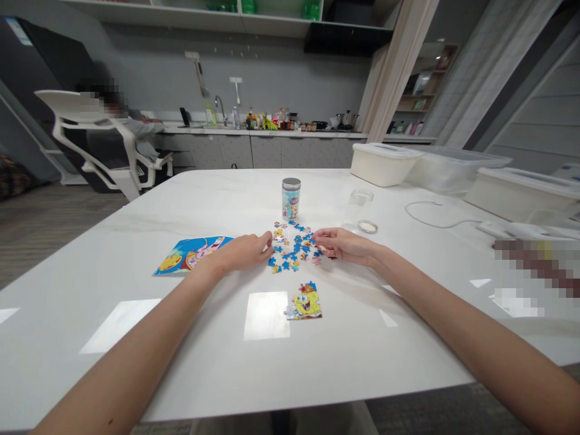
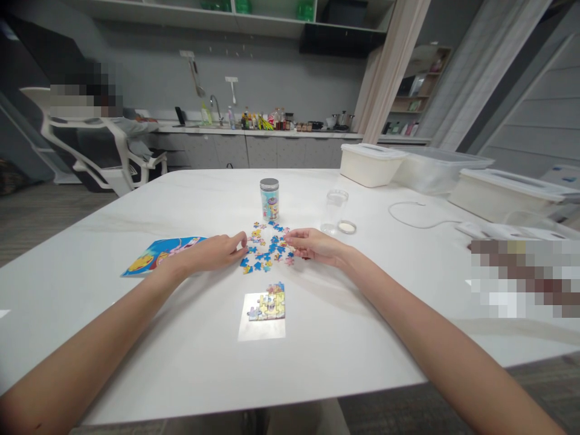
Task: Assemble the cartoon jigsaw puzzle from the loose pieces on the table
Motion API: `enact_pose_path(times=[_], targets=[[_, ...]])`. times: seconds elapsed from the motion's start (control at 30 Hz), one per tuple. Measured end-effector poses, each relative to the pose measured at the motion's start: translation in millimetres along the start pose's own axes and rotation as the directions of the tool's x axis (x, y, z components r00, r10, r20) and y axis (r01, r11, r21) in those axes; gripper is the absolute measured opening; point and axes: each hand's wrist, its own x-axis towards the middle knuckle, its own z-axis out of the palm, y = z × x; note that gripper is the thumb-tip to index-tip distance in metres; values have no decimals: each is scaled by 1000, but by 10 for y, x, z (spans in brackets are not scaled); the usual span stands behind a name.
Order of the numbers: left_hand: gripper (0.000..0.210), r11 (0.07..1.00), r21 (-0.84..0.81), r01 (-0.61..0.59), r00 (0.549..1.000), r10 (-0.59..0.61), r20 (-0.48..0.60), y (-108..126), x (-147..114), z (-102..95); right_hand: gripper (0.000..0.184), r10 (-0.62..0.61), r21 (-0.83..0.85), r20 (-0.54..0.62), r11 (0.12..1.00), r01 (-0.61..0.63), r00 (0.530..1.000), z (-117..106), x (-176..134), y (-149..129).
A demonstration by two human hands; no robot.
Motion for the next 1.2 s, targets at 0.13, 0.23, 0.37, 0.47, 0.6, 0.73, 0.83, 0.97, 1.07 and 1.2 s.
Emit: enact_pose_path(times=[0.13, 0.23, 0.37, 0.47, 0.6, 0.73, 0.83, 0.97, 1.07, 1.2], targets=[[33, 1000, -5, -3, 1000, 3, -6, -13, 9, 14, 26, -3, 14, -8, 1000, 3, 1000, -3, 1, 1], [35, 1000, -11, -11, 1000, 11, -9, -29, 19, 30, 26, -12, 2, -12, 1000, 12, 1000, -4, 1, -4], [36, 1000, -24, -15, 1000, 15, -7, -28, 17, 32, 24, -5, 0, 1, 1000, 5, 1000, -10, 8, 0], [36, 1000, -21, -2, 1000, 2, 2, -12, 7, 14, 24, -12, 15, 5, 1000, 11, 1000, -10, 18, 17], [37, 1000, -23, 3, 1000, -2, 13, 2, 4, -7, 22, -10, 14, 18, 1000, 10, 1000, -15, 19, 28], [39, 1000, -29, 10, 1000, -9, 15, -4, 12, -8, 20, -18, 12, 23, 1000, 18, 1000, -30, 15, 23], [39, 999, -35, 1, 1000, 0, 19, -5, 8, -10, 22, -14, 27, 9, 1000, 14, 1000, -40, 23, 23], [38, 1000, -23, 2, 1000, -2, 19, 5, 0, -21, 21, -12, 25, 3, 1000, 12, 1000, -42, 37, 29], [38, 1000, -26, 10, 1000, -9, 21, 7, 0, -23, 16, -20, 56, -6, 998, 20, 1000, -42, 46, 36], [37, 1000, -24, 5, 1000, -5, 15, -2, 7, -14, 14, 4, 69, -17, 998, -3, 1000, -53, 58, 48]])
